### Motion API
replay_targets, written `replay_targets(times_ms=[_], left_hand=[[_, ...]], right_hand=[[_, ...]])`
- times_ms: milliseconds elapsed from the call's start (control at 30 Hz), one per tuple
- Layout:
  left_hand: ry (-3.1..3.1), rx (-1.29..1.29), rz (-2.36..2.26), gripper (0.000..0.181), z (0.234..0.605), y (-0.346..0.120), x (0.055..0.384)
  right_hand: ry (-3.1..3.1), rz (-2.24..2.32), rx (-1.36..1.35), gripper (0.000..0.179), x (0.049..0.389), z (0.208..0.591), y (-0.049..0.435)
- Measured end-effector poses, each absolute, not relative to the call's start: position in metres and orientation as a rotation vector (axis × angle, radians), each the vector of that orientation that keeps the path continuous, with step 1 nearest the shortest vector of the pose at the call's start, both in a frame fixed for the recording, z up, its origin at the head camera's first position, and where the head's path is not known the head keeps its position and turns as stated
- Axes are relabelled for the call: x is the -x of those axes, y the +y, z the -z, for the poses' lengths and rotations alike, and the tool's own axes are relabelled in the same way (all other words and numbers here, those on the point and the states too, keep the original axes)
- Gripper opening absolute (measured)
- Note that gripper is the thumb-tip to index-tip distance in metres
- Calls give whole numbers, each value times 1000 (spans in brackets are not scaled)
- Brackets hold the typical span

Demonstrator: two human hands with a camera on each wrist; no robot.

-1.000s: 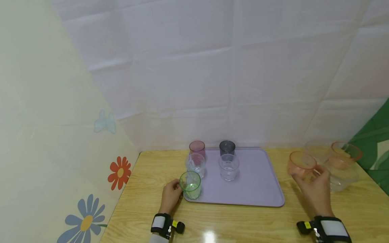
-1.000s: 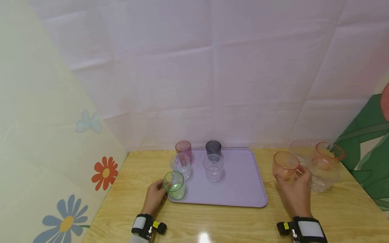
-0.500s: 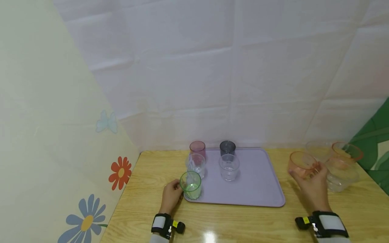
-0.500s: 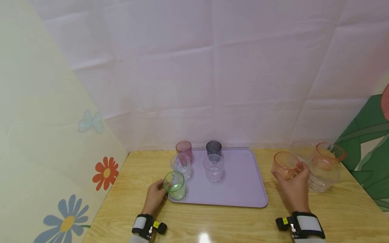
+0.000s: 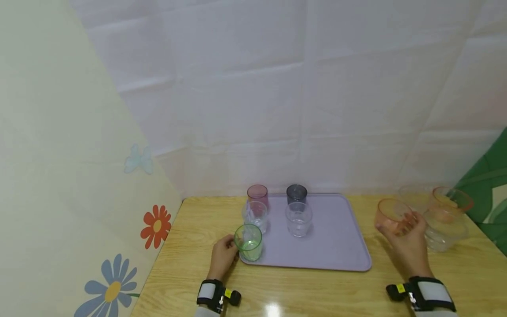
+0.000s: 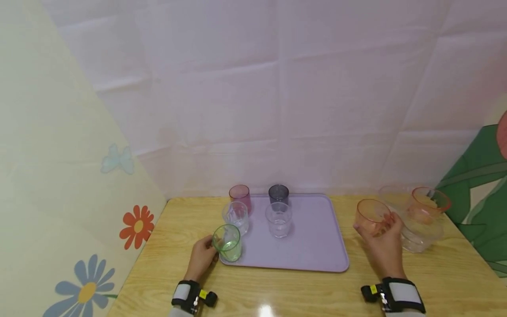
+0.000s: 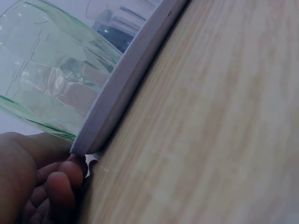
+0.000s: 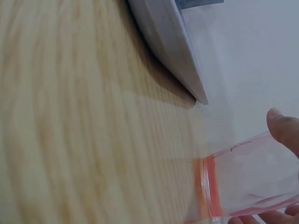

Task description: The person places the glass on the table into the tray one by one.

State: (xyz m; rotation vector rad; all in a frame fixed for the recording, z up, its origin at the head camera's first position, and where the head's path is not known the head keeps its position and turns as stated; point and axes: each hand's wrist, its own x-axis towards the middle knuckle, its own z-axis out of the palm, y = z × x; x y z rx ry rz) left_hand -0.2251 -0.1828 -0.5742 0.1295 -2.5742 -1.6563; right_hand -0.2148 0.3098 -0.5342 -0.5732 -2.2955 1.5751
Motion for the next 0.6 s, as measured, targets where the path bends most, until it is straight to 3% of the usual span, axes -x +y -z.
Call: replay_targets(times_ms=[600], left_hand=[[-2568, -135, 1658, 12, 573, -182, 224]], right_hand=[[-2172, -1568, 582, 107, 237, 538, 308]])
